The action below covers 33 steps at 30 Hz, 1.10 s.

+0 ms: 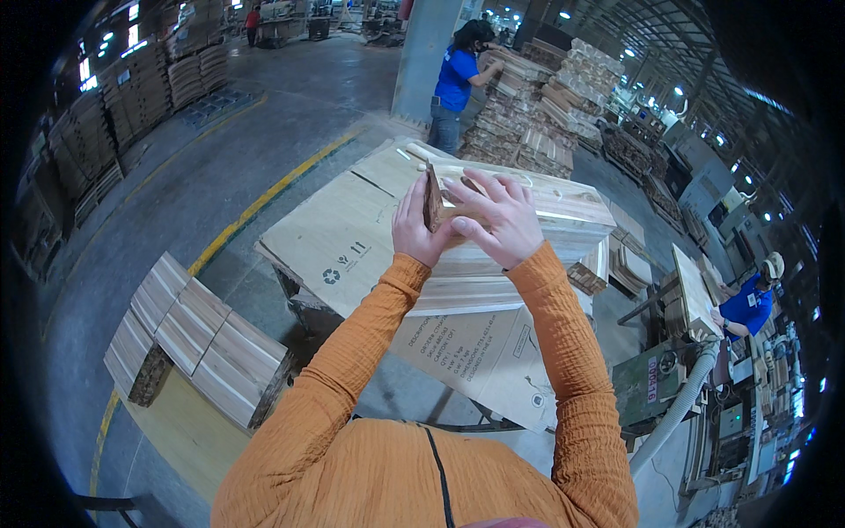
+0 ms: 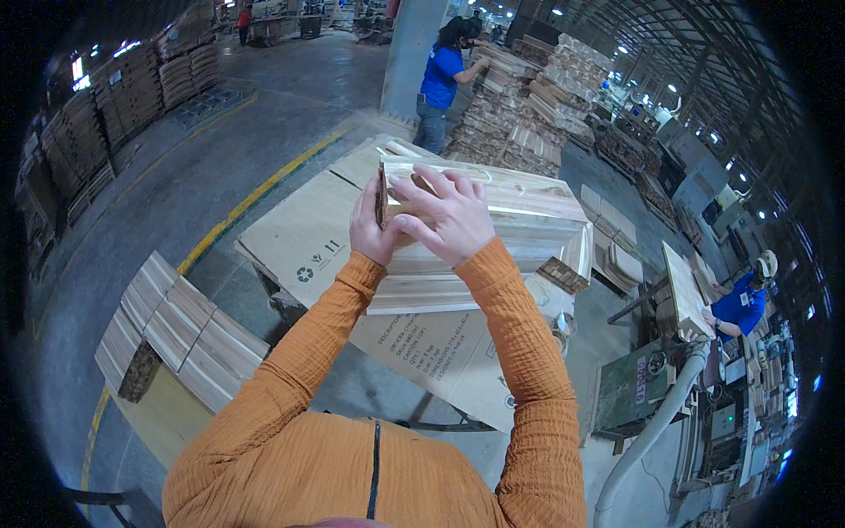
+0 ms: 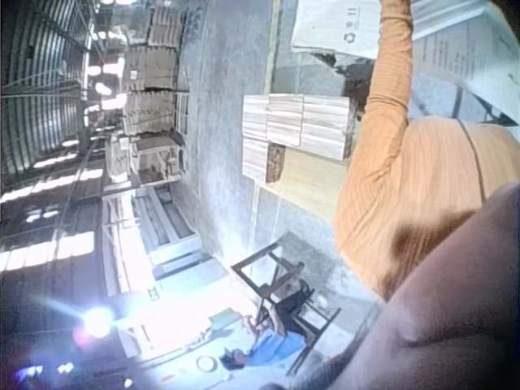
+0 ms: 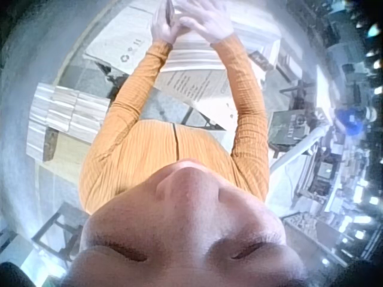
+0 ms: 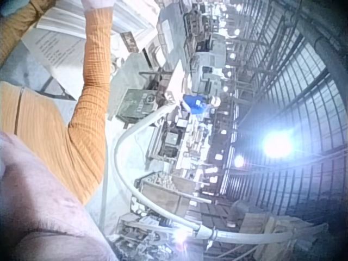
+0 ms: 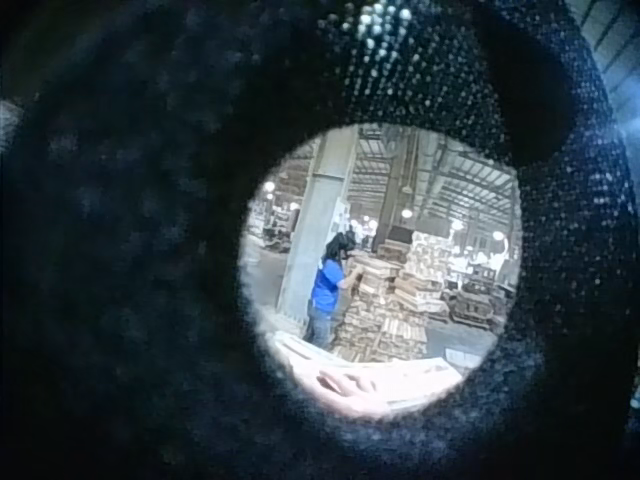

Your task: The person applies glue from a tube to the edges of wooden planks and stacks them on a pile. The person repeats this process for several planks in a warehouse setting.

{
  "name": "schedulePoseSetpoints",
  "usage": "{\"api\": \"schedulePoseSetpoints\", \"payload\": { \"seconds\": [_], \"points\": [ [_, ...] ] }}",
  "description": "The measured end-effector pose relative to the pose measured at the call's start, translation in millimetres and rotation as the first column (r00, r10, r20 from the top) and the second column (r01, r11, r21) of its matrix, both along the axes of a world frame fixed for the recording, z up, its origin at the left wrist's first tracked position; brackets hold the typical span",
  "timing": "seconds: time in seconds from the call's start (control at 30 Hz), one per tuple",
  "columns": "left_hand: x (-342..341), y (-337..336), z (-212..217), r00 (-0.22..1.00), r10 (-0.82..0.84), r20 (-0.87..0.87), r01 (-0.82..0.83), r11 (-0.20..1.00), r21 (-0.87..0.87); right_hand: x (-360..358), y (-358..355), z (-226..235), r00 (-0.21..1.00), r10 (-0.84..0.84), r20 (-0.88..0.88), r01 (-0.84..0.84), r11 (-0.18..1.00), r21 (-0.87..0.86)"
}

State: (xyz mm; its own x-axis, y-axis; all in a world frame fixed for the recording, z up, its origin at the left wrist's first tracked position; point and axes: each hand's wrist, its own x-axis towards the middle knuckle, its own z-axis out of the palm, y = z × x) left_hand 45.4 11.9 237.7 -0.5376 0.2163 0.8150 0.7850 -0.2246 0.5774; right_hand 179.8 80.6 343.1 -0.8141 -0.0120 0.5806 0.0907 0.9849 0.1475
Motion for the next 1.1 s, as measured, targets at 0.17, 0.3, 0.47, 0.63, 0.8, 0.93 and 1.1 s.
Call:
{"api": "schedulePoseSetpoints", "payload": {
  "seconds": [0.17, 0.3, 0.47, 0.63, 0.8, 0.93, 1.1],
  "points": [
    [2.7, -0.3, 1.8, 1.0, -0.004, 0.014, 0.004, 1.0, -0.017, -1.0, 4.3, -3.0, 1.0, -0.027, -0.013, 0.027, 1.0, -0.009],
    [1.0, -1.6, 0.2, 1.0, 0.012, -0.006, -0.012, 1.0, -0.015, -0.8, 0.8, -2.0, 1.0, -0.023, -0.021, 0.022, 1.0, -0.02],
    [4.0, -1.7, 1.1, 1.0, -0.002, 0.023, 0.003, 0.999, -0.033, 0.6, 4.7, -5.0, 0.997, -0.073, -0.04, 0.073, 0.997, 0.007],
    [-1.2, -2.0, -2.2, 1.0, 0.009, 0.003, -0.009, 1.0, -0.001, 2.2, -4.6, -1.6, 0.999, -0.049, -0.02, 0.05, 0.999, 0.009],
    [2.1, 1.4, -0.1, 1.0, 0.005, -0.017, -0.005, 1.0, 0.009, 4.1, 8.7, -6.4, 0.983, -0.023, -0.184, 0.004, 0.995, -0.104],
    [3.7, 4.5, -0.6, 0.998, -0.058, 0.02, 0.057, 0.997, 0.059, 36.7, 18.0, -17.2, 0.866, -0.049, -0.497, -0.201, 0.878, -0.435],
    [6.3, 12.6, -1.2, 0.974, -0.221, 0.059, 0.21, 0.966, 0.15, 121.7, 20.2, -105.6, 0.811, -0.326, -0.486, -0.122, 0.718, -0.685]
  ]
}}
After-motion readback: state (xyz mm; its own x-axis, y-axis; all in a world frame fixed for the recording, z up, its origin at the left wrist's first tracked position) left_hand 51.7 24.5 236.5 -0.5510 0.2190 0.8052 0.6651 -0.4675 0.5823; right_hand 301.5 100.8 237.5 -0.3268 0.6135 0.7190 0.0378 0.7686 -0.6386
